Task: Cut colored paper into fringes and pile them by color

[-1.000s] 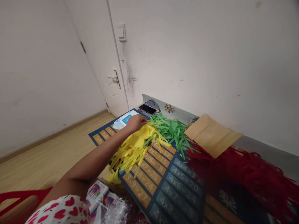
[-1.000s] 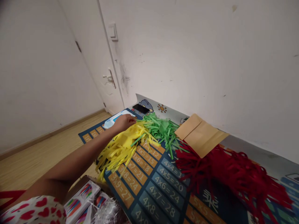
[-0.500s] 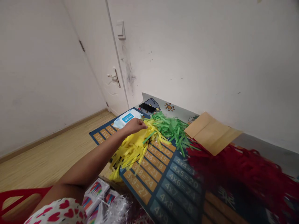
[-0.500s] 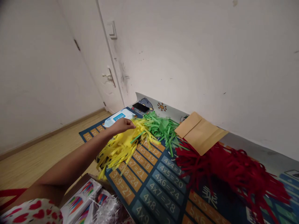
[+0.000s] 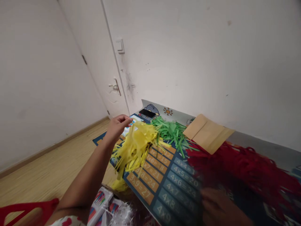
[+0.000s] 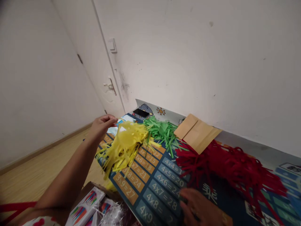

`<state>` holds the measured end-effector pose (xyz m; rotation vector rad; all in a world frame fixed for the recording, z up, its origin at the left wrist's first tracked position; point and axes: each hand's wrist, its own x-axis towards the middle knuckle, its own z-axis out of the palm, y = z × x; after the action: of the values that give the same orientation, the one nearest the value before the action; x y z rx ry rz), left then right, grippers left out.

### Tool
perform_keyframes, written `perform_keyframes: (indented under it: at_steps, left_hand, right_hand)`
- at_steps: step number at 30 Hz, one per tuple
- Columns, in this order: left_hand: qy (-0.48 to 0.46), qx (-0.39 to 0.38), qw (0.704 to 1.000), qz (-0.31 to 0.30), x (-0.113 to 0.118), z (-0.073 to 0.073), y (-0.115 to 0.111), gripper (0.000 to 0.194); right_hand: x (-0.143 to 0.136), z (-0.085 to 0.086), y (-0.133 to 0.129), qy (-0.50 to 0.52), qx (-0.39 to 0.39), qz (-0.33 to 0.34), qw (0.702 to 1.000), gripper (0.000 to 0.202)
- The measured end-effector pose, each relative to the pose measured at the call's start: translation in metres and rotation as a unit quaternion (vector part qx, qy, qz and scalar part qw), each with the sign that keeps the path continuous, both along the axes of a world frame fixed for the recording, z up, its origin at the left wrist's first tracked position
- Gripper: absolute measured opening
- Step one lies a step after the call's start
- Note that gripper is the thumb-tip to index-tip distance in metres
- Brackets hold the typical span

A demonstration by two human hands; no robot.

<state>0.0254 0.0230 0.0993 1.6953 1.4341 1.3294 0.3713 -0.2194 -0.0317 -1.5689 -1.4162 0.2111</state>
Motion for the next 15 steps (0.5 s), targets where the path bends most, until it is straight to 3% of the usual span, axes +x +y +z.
perform_keyframes:
  at_steps: [1,4,7,9,12,14,15]
  left_hand:
    - [0.001,0.007,1.000,-0.001,0.002,0.003,-0.005,0.032]
    - [0.030,0.027,0.999,-0.009,0.016,0.011,-0.021,0.031]
    - [0.085,0.057,0.995,-0.021,0.037,0.020,-0.036,0.027]
    - [0.122,0.080,0.989,-0.034,0.050,0.019,-0.048,0.024]
    - [0.168,0.165,0.972,0.010,0.063,-0.002,-0.070,0.026]
    - [0.223,0.262,0.937,0.065,0.068,-0.030,-0.083,0.043]
    - [0.256,0.287,0.922,0.051,0.069,-0.046,-0.087,0.055]
  right_hand:
    - [-0.016,0.008,0.014,0.014,-0.026,0.113,0.993,0.020]
    - [-0.079,0.033,0.065,0.079,-0.038,0.246,0.965,0.028]
    - [-0.147,0.057,0.122,0.275,-0.041,0.290,0.916,0.042]
    - [-0.180,0.068,0.154,0.438,-0.094,0.289,0.846,0.040]
    - [-0.201,0.075,0.182,0.512,-0.108,0.274,0.807,0.040]
    - [-0.199,0.075,0.186,0.528,-0.095,0.269,0.800,0.042]
    - [-0.196,0.074,0.185,0.533,-0.088,0.271,0.797,0.042]
